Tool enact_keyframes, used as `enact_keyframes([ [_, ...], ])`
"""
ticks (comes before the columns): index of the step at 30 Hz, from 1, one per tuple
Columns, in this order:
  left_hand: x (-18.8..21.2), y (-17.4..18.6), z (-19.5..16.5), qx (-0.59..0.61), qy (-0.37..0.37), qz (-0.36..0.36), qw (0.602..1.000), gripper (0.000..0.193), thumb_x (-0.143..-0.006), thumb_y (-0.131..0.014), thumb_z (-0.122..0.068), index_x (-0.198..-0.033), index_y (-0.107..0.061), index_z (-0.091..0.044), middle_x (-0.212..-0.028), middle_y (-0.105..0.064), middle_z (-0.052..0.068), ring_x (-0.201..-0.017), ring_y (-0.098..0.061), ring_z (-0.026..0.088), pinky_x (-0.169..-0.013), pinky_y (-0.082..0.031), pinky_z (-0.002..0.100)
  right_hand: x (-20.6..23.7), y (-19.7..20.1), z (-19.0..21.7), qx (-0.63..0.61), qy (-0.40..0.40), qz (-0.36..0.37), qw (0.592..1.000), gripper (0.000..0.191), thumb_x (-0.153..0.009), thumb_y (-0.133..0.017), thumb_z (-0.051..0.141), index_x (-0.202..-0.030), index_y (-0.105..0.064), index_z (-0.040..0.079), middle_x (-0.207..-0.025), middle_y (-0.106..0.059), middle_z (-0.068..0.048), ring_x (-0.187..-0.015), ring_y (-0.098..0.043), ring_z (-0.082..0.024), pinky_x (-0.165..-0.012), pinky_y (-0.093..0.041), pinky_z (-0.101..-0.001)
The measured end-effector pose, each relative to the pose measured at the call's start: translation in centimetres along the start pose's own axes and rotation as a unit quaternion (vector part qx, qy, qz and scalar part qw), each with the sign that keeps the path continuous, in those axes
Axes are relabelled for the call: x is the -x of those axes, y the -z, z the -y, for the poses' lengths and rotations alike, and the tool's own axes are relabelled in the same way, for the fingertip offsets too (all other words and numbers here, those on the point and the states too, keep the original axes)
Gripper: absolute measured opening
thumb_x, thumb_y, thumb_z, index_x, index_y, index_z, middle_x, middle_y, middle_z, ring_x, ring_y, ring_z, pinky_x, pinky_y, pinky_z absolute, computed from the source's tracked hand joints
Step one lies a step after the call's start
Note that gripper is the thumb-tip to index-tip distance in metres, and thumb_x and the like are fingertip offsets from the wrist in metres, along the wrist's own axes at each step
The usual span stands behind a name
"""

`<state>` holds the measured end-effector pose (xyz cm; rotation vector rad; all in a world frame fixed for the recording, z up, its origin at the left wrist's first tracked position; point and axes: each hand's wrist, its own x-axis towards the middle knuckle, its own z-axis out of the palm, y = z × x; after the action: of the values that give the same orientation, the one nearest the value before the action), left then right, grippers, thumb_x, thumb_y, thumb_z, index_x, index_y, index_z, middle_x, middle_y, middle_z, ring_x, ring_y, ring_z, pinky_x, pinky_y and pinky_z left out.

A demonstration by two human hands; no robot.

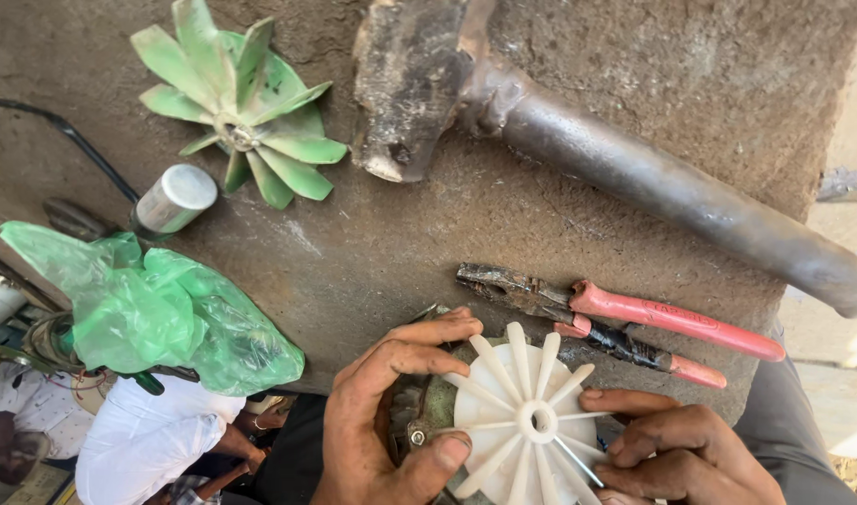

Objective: The person works on a small electric motor on a concrete workbench. They use pliers to adjust wires and components, then fit a white plastic impeller onto the motor shaft and secure it. The person also uses electrical tape to wrap the motor's wires.

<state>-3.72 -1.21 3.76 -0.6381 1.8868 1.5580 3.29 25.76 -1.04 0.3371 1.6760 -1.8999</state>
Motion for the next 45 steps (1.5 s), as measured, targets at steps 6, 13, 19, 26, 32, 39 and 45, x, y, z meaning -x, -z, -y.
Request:
enact_keyframes([
  [6, 0.2, -0.2, -0.1, -0.021, -0.002, -0.011, 1.0, 0.041, -0.092, -0.073, -0.04, -0.107, -0.068, -0.002, -0.132, -0.074, 0.025, -0.142, -0.066, 0.042, -0.129, -0.043, 0.059, -0.3, 0.0, -0.4, 0.038, 0.072, 0.008, 0.997, 0.02, -0.07, -0.087, 0.004, -0.076, -0.068, 0.006, -0.097, -0.066, -0.007, -0.117, -0.072, -0.036, -0.1, -0.063, -0.043],
  [13, 0.0, -0.1, 0.0, -0.002, -0.056, 0.013, 0.998, 0.046, -0.096, -0.067, -0.056, -0.099, -0.071, -0.01, -0.131, -0.068, 0.022, -0.14, -0.058, 0.044, -0.123, -0.04, 0.063, 0.6, -0.7, -2.5, 0.119, 0.128, -0.005, 0.985, 0.02, -0.071, -0.086, 0.01, -0.076, -0.067, 0.011, -0.101, -0.066, -0.006, -0.119, -0.069, -0.034, -0.108, -0.055, -0.0491],
  [19, -0.5, 0.9, 0.9, 0.038, -0.049, 0.082, 0.995, 0.053, -0.098, -0.057, -0.062, -0.105, -0.073, -0.012, -0.13, -0.07, 0.018, -0.138, -0.061, 0.04, -0.12, -0.045, 0.06, 2.8, 1.2, -4.9, 0.075, 0.076, 0.056, 0.993, 0.022, -0.072, -0.088, 0.004, -0.087, -0.072, 0.004, -0.117, -0.072, -0.013, -0.121, -0.069, -0.034, -0.108, -0.058, -0.0447],
  [26, 0.5, 0.9, 1.0, -0.065, -0.084, 0.077, 0.991, 0.037, -0.087, -0.087, -0.034, -0.108, -0.073, -0.007, -0.135, -0.076, 0.016, -0.142, -0.069, 0.035, -0.123, -0.052, 0.053, 3.9, 1.4, -4.5, 0.076, 0.029, 0.021, 0.996, 0.027, -0.069, -0.084, -0.001, -0.092, -0.07, 0.005, -0.122, -0.069, -0.019, -0.127, -0.066, -0.032, -0.105, -0.057, -0.0391],
  [32, -0.1, 1.1, 1.0, -0.098, -0.121, 0.095, 0.983, 0.034, -0.081, -0.089, -0.025, -0.109, -0.077, -0.01, -0.13, -0.078, 0.011, -0.136, -0.072, 0.029, -0.12, -0.054, 0.048, 4.5, 2.1, -6.0, 0.033, 0.035, 0.032, 0.998, 0.033, -0.072, -0.085, -0.003, -0.099, -0.068, 0.005, -0.121, -0.071, -0.021, -0.126, -0.068, -0.032, -0.102, -0.061, -0.0383],
  [39, 0.5, 1.1, 0.8, -0.077, -0.061, 0.091, 0.991, 0.038, -0.079, -0.093, -0.028, -0.109, -0.077, -0.011, -0.136, -0.075, 0.012, -0.148, -0.062, 0.035, -0.129, -0.049, 0.052, 3.6, 2.6, -4.5, 0.029, 0.055, 0.095, 0.993, 0.031, -0.075, -0.083, -0.002, -0.1, -0.066, 0.003, -0.122, -0.071, -0.021, -0.128, -0.067, -0.032, -0.107, -0.057, -0.044],
  [45, 0.6, 0.6, 0.3, -0.077, -0.021, 0.048, 0.996, 0.043, -0.077, -0.093, -0.031, -0.109, -0.077, -0.007, -0.141, -0.073, 0.016, -0.151, -0.061, 0.037, -0.128, -0.046, 0.055, 2.1, 1.8, -1.3, 0.058, -0.064, 0.083, 0.993, 0.02, -0.079, -0.076, 0.0, -0.097, -0.068, 0.005, -0.123, -0.072, -0.023, -0.128, -0.069, -0.033, -0.098, -0.058, -0.0408],
])
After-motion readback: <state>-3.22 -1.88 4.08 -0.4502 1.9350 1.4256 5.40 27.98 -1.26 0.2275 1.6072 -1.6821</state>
